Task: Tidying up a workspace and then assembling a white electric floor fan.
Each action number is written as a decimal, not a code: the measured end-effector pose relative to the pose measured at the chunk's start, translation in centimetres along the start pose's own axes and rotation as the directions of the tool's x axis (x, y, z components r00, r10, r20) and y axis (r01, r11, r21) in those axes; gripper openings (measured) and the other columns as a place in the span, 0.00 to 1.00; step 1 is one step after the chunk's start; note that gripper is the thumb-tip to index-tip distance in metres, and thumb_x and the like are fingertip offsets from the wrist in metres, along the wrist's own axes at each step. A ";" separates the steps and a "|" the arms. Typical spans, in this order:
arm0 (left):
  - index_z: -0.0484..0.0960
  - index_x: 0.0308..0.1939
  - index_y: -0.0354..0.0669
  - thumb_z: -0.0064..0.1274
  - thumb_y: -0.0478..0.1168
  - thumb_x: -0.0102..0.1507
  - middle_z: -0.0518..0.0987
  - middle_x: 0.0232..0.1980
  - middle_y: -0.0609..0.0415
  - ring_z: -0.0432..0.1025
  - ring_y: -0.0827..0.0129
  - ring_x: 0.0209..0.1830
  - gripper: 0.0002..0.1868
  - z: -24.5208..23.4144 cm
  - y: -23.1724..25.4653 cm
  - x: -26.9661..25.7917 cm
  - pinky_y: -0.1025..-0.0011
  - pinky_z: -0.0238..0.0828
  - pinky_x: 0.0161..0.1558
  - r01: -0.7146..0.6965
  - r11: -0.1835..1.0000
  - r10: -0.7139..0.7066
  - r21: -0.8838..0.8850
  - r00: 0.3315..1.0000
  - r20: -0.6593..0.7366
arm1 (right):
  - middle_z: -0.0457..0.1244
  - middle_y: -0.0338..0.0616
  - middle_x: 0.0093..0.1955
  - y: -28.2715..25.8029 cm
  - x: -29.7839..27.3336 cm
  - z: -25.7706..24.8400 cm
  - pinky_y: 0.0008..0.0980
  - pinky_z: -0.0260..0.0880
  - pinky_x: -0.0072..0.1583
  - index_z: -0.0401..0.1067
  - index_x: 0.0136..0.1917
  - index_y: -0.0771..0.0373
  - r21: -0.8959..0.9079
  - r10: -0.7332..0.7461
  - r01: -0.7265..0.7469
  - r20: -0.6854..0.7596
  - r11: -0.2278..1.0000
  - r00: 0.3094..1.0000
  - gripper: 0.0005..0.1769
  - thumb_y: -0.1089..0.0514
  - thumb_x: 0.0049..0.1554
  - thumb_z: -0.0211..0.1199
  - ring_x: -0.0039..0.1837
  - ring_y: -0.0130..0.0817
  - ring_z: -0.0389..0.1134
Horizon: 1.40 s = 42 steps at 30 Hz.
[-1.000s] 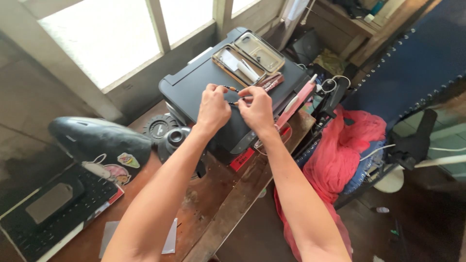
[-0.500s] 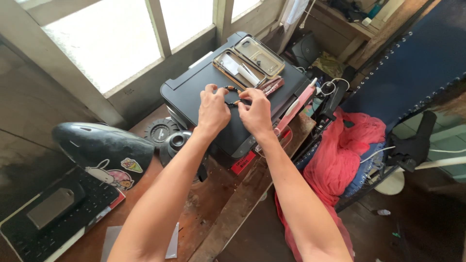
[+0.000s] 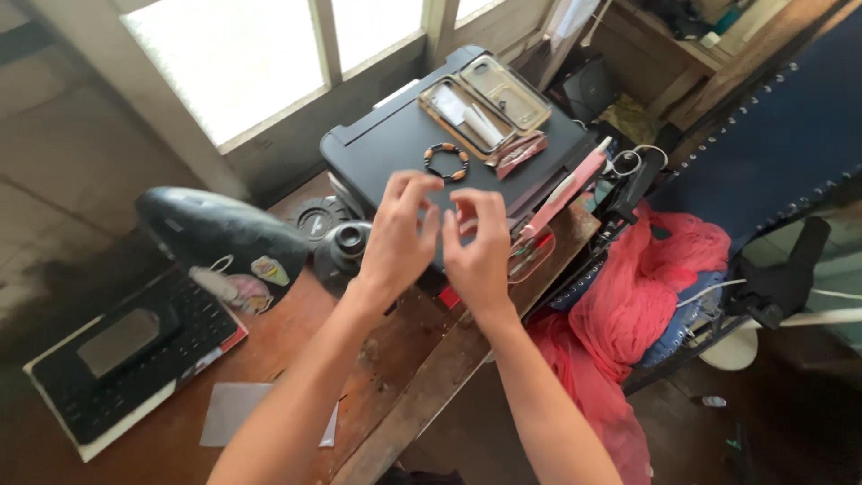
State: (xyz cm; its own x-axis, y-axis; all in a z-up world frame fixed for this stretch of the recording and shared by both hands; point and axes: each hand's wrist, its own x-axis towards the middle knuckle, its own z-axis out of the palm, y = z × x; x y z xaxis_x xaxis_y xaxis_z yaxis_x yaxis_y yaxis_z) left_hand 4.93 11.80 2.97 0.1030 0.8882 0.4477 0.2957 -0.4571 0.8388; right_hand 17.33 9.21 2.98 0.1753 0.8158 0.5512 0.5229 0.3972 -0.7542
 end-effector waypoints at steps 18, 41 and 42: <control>0.83 0.46 0.38 0.54 0.30 0.60 0.81 0.44 0.50 0.79 0.65 0.41 0.10 -16.4 -2.6 -27.2 0.70 0.76 0.41 0.486 0.861 -0.462 0.153 0.871 -0.166 | 0.63 0.45 0.47 -5.7 -17.8 6.2 0.30 0.69 0.47 0.72 0.52 0.65 0.216 -0.060 -0.125 0.688 0.968 0.723 0.11 0.70 0.55 0.64 0.45 0.34 0.67; 0.81 0.48 0.37 0.52 0.32 0.63 0.81 0.47 0.46 0.80 0.62 0.42 0.10 -13.5 -5.8 -39.3 0.68 0.80 0.40 0.661 0.750 -0.587 -0.024 0.649 -0.483 | 0.57 0.58 0.69 -4.1 -26.4 13.0 0.51 0.61 0.65 0.67 0.61 0.63 0.048 -0.172 0.242 0.836 0.969 0.521 0.28 0.61 0.48 0.71 0.69 0.59 0.58; 0.81 0.48 0.37 0.53 0.32 0.63 0.81 0.47 0.46 0.80 0.62 0.43 0.10 -13.3 -6.3 -39.7 0.68 0.80 0.40 0.655 0.755 -0.577 -0.016 0.654 -0.489 | 0.56 0.61 0.69 -3.2 -26.8 13.3 0.53 0.60 0.65 0.65 0.63 0.63 0.002 -0.163 0.297 0.840 0.955 0.517 0.33 0.59 0.46 0.74 0.70 0.61 0.56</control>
State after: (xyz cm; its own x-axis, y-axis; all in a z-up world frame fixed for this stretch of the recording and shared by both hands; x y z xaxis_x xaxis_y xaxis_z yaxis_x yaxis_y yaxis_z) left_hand -13.63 -21.23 -15.96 -0.5682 0.8219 -0.0402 0.2757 0.2361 0.9318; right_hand -0.13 -8.33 -14.06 -0.6953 0.7106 0.1076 0.5499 0.6224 -0.5569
